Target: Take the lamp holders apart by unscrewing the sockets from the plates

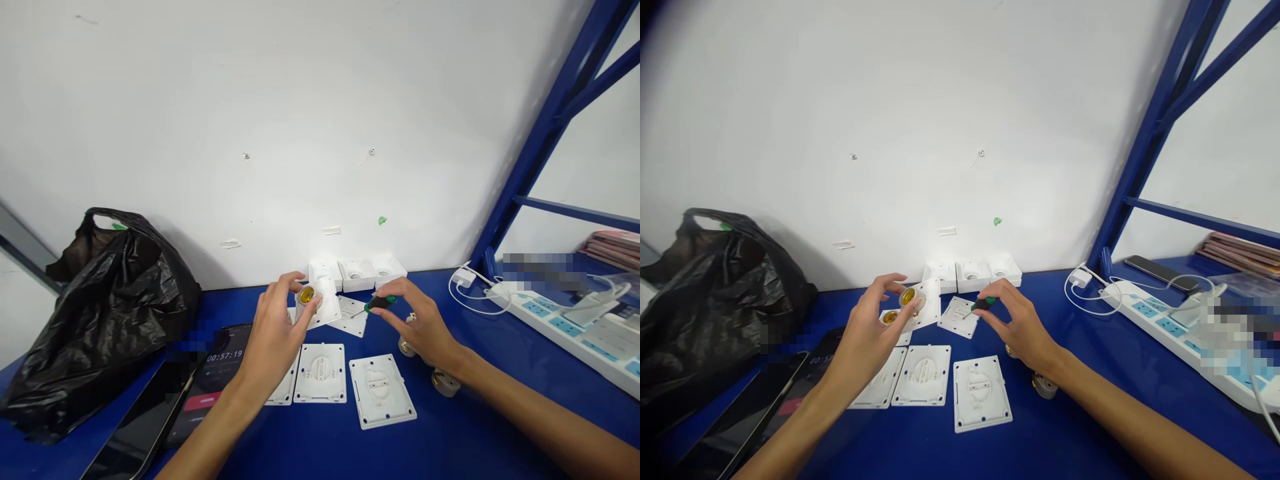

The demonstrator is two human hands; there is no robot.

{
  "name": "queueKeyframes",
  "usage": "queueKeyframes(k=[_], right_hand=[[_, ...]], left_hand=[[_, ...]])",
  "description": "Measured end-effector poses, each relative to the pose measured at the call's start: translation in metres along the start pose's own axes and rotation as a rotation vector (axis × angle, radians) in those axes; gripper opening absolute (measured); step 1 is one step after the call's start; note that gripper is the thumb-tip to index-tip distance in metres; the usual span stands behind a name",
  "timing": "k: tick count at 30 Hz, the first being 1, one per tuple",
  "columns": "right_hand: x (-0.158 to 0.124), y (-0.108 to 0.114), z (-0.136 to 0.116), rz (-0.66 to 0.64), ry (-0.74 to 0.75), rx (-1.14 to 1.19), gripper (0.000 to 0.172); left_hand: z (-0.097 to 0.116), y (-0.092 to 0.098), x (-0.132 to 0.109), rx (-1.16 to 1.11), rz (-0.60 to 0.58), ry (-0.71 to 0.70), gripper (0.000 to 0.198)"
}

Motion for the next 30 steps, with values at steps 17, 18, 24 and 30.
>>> queueKeyframes(k=[17,18,24,30], right_hand=[[0.026,-0.042,0.002,-0.166,-0.174,0.251,0.018],[0.027,-0.041,0.004,-0.155,-0.185,0.259,0.019],[0.022,-0.040,-0.001,-0.161,-0.229,0.317,0.021],[0.024,-0.030,-0.010,-0.204,-0.108,0.063,0.014]], left_hand=[[-0.001,0.007,0.000,-0.047,0.057,-0.025,0.025],[-0.001,0.008,0.000,-0.048,0.063,-0.032,0.024],[0.001,0.008,0.000,-0.053,0.069,-0.051,0.025],[0.002,0.004,-0.002,-0.046,0.058,-0.050,0.024]])
Point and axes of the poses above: each hand's wrist, its own x-axis towards the middle knuckle, its own y-axis out of the back of the hand, z = x × y, the point moved 10 cm from there along x, towards the middle knuckle, and after that the axes turned 11 degrees about -x, right-handed, at the moved point
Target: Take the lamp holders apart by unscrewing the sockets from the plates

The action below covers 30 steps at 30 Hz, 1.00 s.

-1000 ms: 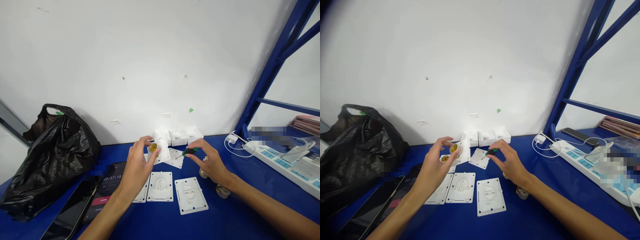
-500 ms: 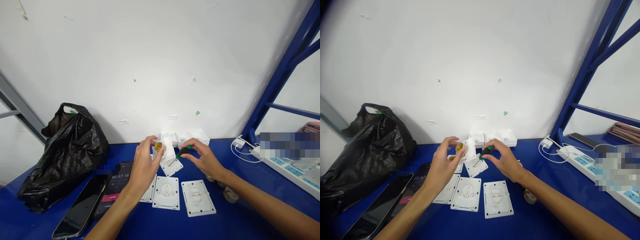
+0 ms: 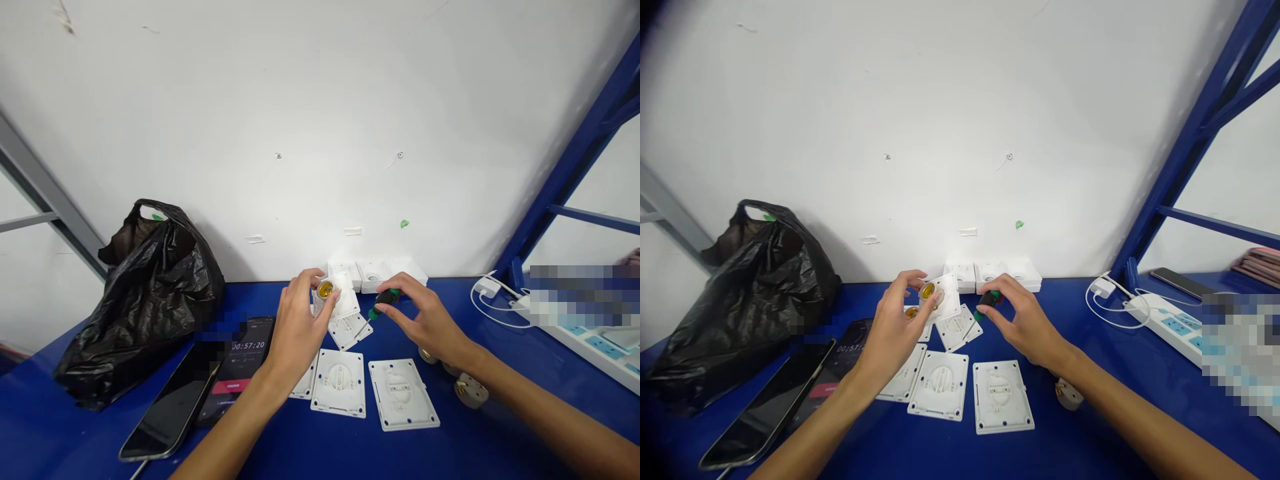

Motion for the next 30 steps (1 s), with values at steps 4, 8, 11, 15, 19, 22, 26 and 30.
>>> queueKeyframes(k=[4,8,11,15,19,22,26,30], right_hand=[[0.006,0.016,0.003,0.038,0.017,-0.089,0.013],[0.011,0.021,0.008,0.098,-0.016,-0.118,0.009],[0.013,0.009,0.007,0.082,0.010,-0.071,0.006],[0.016,-0.009,0.007,0.035,0.033,-0.018,0.008],[0.020,-0.018,0.012,0.031,0.012,0.026,0.008],[0.023,-0.023,0.018,0.010,-0.004,0.065,0.008],[0.028,-0.029,0.025,-0.039,-0.038,0.133,0.006],[0.030,-0.039,0.027,-0.132,-0.060,0.210,0.003]], left_hand=[[-0.001,-0.001,0.000,-0.007,-0.003,0.013,0.023],[-0.002,-0.002,0.000,-0.016,-0.007,0.016,0.023],[-0.002,-0.001,0.001,-0.025,0.004,0.012,0.022],[-0.005,0.000,0.001,-0.025,0.013,0.025,0.022],[-0.005,-0.001,0.001,-0.022,0.014,0.026,0.023],[-0.005,-0.001,0.001,-0.023,0.017,0.024,0.022],[-0.006,-0.002,0.001,-0.021,0.022,0.023,0.022],[-0.007,-0.001,0.001,-0.011,0.028,0.024,0.022]])
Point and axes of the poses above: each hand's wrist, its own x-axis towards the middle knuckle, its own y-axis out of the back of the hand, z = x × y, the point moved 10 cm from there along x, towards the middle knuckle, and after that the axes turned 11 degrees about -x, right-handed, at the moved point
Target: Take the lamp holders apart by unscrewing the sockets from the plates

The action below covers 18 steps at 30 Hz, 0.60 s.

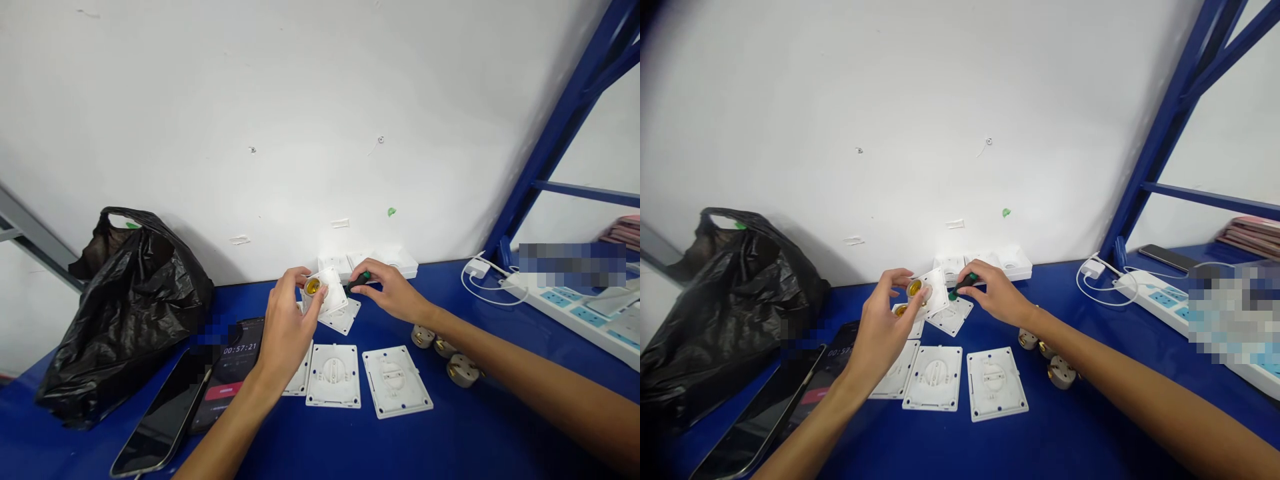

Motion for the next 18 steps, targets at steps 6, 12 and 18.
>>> queueKeyframes(k=[6,12,18], right_hand=[[-0.004,-0.007,0.004,-0.103,-0.022,0.074,0.004],[-0.006,-0.012,-0.002,-0.141,-0.036,0.114,0.007],[-0.013,0.018,0.003,-0.063,-0.077,0.132,0.009]], left_hand=[[0.001,0.000,0.000,0.012,-0.011,0.005,0.021],[0.002,0.000,0.000,0.017,-0.010,0.009,0.022],[-0.003,-0.007,-0.004,0.007,-0.046,0.024,0.021]])
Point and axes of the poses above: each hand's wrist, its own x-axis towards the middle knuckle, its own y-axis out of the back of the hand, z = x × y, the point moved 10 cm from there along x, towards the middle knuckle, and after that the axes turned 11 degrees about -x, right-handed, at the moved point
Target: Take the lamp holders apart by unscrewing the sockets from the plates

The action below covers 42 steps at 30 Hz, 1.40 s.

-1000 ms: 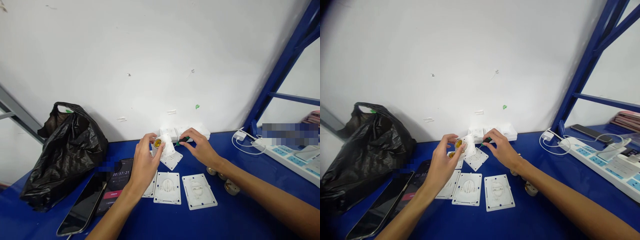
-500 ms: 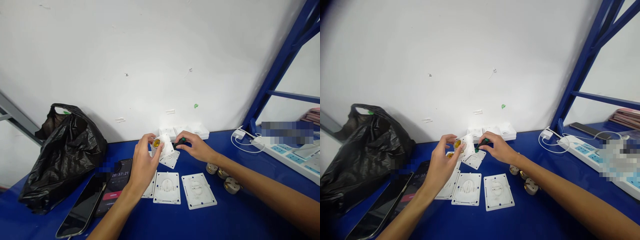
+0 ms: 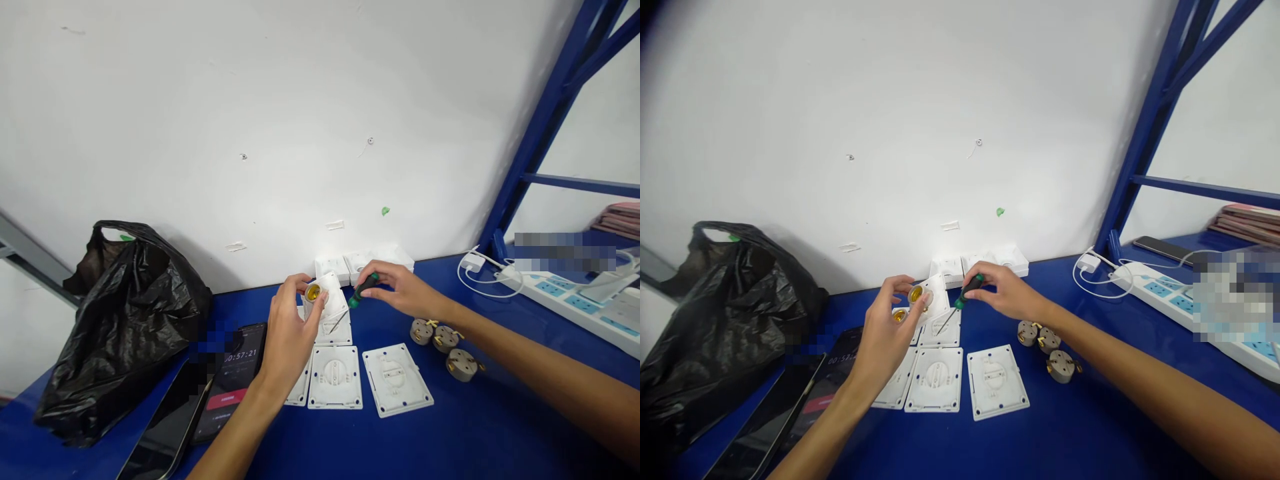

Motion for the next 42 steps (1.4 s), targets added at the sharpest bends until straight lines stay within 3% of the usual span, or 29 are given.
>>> queueKeyframes(k=[3,7,9,14,19,22,26,30,42], right_hand=[[-0.019,0.045,0.013,0.161,-0.045,-0.012,0.018],[-0.053,0.100,0.029,0.431,-0.086,-0.029,0.026],[-0.064,0.111,0.030,0.486,-0.090,-0.035,0.028],[-0.066,0.096,0.016,0.333,-0.075,-0.059,0.022],[-0.065,0.076,0.003,0.221,-0.060,-0.066,0.014],[-0.065,0.058,0.005,0.119,-0.074,-0.078,0.013],[-0.064,0.042,0.006,0.062,-0.079,-0.093,0.011],[-0.063,0.047,0.002,0.132,-0.028,-0.173,0.010],[-0.065,0.059,0.000,0.284,0.061,-0.308,0.002]], left_hand=[[0.002,-0.015,-0.007,-0.001,-0.069,-0.003,0.023],[0.019,-0.045,-0.027,-0.017,-0.243,-0.018,0.025],[0.032,-0.060,-0.041,-0.045,-0.353,-0.043,0.027],[0.050,-0.080,-0.072,-0.092,-0.568,-0.089,0.034],[0.069,-0.098,-0.105,-0.130,-0.836,-0.241,0.056],[0.076,-0.104,-0.118,-0.089,-0.922,-0.271,0.063],[0.088,-0.108,-0.124,-0.037,-0.918,-0.404,0.062],[0.090,-0.110,-0.125,0.028,-0.883,-0.489,0.051],[0.063,-0.110,-0.092,0.144,-0.642,-0.385,0.041]])
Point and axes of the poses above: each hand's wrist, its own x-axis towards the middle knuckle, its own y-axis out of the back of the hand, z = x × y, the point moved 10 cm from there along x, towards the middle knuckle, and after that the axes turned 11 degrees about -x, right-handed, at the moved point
